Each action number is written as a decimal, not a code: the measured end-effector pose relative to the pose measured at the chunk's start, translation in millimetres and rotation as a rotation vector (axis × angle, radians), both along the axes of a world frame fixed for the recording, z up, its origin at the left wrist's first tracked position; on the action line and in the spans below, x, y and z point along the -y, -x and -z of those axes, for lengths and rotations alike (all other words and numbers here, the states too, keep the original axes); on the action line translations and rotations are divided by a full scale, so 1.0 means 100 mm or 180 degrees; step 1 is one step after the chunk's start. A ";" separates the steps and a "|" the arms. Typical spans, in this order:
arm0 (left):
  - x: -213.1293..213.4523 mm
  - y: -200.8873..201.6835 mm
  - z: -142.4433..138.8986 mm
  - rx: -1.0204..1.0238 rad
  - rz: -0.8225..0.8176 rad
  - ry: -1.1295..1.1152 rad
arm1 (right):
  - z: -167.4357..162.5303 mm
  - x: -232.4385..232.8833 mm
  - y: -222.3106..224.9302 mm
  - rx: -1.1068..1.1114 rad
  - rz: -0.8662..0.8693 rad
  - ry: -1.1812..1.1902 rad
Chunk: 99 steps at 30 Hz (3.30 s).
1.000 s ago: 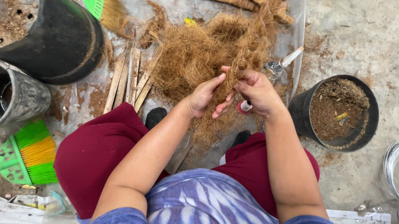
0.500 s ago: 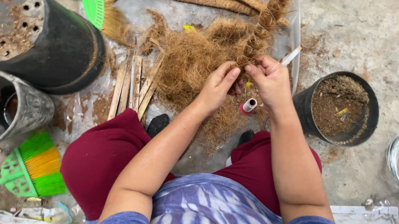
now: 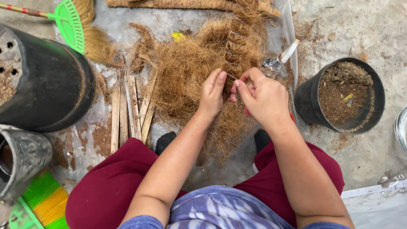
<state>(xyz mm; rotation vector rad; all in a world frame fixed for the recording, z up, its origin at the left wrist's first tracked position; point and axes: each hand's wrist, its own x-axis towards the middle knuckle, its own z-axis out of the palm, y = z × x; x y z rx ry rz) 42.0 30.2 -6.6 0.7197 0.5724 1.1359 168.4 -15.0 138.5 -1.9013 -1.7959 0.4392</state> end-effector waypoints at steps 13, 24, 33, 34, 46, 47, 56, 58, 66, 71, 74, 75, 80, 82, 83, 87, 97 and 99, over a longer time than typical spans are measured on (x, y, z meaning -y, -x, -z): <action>0.01 0.19 0.08 0.0116 0.0292 -0.0092 | 0.00 -0.07 -0.04 -0.0580 -0.0049 0.0313; 0.03 0.31 0.13 0.0909 0.2024 0.0509 | 0.40 -0.14 -0.42 -0.3069 -0.0499 0.1673; 0.15 0.14 0.15 0.0612 0.2008 0.0707 | 0.40 -0.01 -0.43 -0.3482 -0.0742 0.1651; 0.16 0.11 0.14 0.0466 0.1886 0.0548 | 0.39 -0.01 -0.42 -0.3345 -0.0657 0.1460; 0.17 -0.03 0.12 0.0062 0.1158 -0.0004 | 0.26 0.06 -0.19 -0.2484 -0.0010 0.0703; 0.18 -0.06 0.14 0.0146 0.1157 0.0118 | 0.23 0.06 -0.20 -0.2187 -0.0022 0.0673; 0.23 -0.23 0.13 0.0058 0.1076 0.0169 | 0.19 0.23 -0.33 -0.1622 -0.0028 0.0652; 0.28 -0.25 0.08 0.0157 0.1114 0.0187 | 0.21 0.23 -0.38 -0.1978 -0.0091 0.0730; 0.31 -0.30 0.05 -0.0060 0.0839 0.0025 | 0.06 0.33 -0.33 -0.1387 -0.0019 0.0355; 0.25 -0.21 0.20 -0.0341 0.0535 -0.0009 | -0.01 0.37 -0.25 0.0054 -0.0054 0.0181; 0.14 -0.13 0.24 -0.0420 0.0222 0.0215 | -0.06 0.40 -0.25 0.0367 -0.0274 0.0033; 0.09 -0.13 0.24 -0.0397 0.0073 0.0330 | -0.07 0.41 -0.24 0.0189 -0.0302 0.0070; 0.02 -0.18 0.27 -0.0489 0.0152 -0.0005 | -0.11 0.37 -0.22 -0.0075 -0.0273 0.0153; 0.00 -0.23 0.31 -0.0515 0.0209 -0.0077 | -0.08 0.35 -0.25 -0.0455 -0.0019 0.0400; 0.01 -0.25 0.34 -0.0588 0.0256 -0.0184 | -0.05 0.34 -0.26 -0.0647 0.0100 0.0528; 0.01 -0.36 0.38 -0.0366 0.0405 -0.0327 | 0.09 0.27 -0.35 -0.2193 0.0155 0.0693; 0.04 -0.25 0.20 0.0596 0.1442 -0.0119 | 0.29 0.25 -0.57 -0.3738 0.0233 0.0678; 0.06 -0.23 0.19 0.0332 0.1366 0.0089 | 0.33 0.23 -0.56 -0.4018 0.0275 0.0727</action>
